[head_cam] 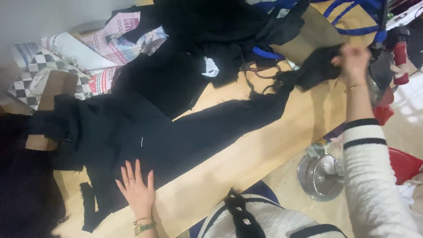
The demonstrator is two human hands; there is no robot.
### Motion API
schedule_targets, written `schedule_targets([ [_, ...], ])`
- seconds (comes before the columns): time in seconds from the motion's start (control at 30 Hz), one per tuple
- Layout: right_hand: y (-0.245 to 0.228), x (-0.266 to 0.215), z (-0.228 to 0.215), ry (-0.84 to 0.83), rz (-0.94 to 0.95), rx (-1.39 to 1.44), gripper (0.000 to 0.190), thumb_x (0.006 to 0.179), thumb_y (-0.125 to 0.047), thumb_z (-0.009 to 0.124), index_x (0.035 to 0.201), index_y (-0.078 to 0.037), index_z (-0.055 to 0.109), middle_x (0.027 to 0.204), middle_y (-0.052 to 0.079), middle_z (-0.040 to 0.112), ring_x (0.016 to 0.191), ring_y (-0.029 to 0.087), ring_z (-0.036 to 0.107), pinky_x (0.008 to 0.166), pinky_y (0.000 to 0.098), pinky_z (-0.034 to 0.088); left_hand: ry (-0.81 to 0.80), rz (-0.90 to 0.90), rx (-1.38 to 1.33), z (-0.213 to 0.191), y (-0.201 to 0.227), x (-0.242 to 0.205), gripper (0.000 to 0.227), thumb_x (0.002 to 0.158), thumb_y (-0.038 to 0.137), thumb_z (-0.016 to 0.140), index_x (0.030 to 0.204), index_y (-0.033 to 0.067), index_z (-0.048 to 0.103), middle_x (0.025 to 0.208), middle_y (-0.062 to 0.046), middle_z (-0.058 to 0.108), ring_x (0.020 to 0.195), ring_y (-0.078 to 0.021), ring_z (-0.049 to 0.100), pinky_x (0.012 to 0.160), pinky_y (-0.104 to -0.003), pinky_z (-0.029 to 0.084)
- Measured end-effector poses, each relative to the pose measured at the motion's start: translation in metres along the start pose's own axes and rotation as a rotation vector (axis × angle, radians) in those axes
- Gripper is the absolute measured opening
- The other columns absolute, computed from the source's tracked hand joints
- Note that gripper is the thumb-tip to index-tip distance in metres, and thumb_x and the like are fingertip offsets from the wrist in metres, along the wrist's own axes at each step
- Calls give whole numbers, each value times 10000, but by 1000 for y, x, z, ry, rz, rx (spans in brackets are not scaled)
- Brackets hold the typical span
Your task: The person smooths a large piece of black fabric on a wooden table, aligning the edges and folding sections. They then use a pair of scissors to cut the fabric along a specific line, separating a portion of the material.
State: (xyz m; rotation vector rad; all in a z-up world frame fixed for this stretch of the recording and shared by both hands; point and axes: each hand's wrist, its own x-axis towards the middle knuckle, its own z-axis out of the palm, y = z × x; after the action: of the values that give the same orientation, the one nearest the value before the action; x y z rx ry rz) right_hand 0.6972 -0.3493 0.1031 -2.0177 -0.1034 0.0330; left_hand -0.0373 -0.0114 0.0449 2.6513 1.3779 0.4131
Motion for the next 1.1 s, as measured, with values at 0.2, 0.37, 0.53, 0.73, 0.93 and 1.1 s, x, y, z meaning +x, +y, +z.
schedule_targets([
  [0.2, -18, -57, 20, 237, -906, -306, 456, 1023, 79, 609, 1445, 78, 434, 1367, 286, 461, 1244, 451, 471, 1075, 500, 359, 28, 6, -1, 4, 1, -2, 675, 1016, 476, 477, 1596, 138, 417, 1709, -157, 287, 1560, -380, 278, 1187, -720, 153],
  [0.37, -13, -171, 112, -447, -634, -605, 356, 1008, -411, 567, 1221, -180, 736, 1173, 51, 720, 1108, 266, 631, 968, 472, 439, -14, 139, 60, 84, 102, 7, 691, 937, 506, 543, 1548, 218, 400, 1680, -136, 257, 1564, -360, 156, 1169, -708, 95],
  [0.53, -9, -176, 154, -630, -470, -513, 615, 935, -628, 709, 1363, -190, 650, 1201, 43, 579, 1159, 271, 452, 934, 465, 311, -30, 653, 287, 98, 297, 21, 687, 1041, 603, 325, 1615, 226, 299, 1713, -47, 220, 1602, -246, 58, 1216, -619, -102],
  [0.73, 19, -144, 175, -638, -393, -411, 88, 950, -317, 779, 984, -242, 747, 1001, 6, 688, 1040, 235, 638, 955, 484, 315, -150, 858, -226, 151, 357, 37, 843, 957, 715, 313, 1584, 154, 356, 1694, -66, 295, 1581, -188, 230, 1310, -541, 89],
  [0.93, 7, -119, 180, -415, -329, -287, 82, 985, -247, 781, 992, -179, 736, 849, 13, 724, 821, 200, 713, 734, 338, 519, -264, 880, -128, 140, 356, 39, 810, 976, 739, 233, 1606, 235, 312, 1710, 13, 248, 1588, -148, 169, 1320, -527, 43],
  [1.1, -26, -126, 169, -403, -425, -183, 268, 1089, -223, 578, 1322, -141, 683, 1206, 183, 710, 1158, 425, 637, 968, 530, 495, -242, 891, -185, 142, 356, 36, 818, 976, 722, 266, 1604, 200, 317, 1700, -34, 279, 1588, -172, 186, 1317, -549, 40],
])
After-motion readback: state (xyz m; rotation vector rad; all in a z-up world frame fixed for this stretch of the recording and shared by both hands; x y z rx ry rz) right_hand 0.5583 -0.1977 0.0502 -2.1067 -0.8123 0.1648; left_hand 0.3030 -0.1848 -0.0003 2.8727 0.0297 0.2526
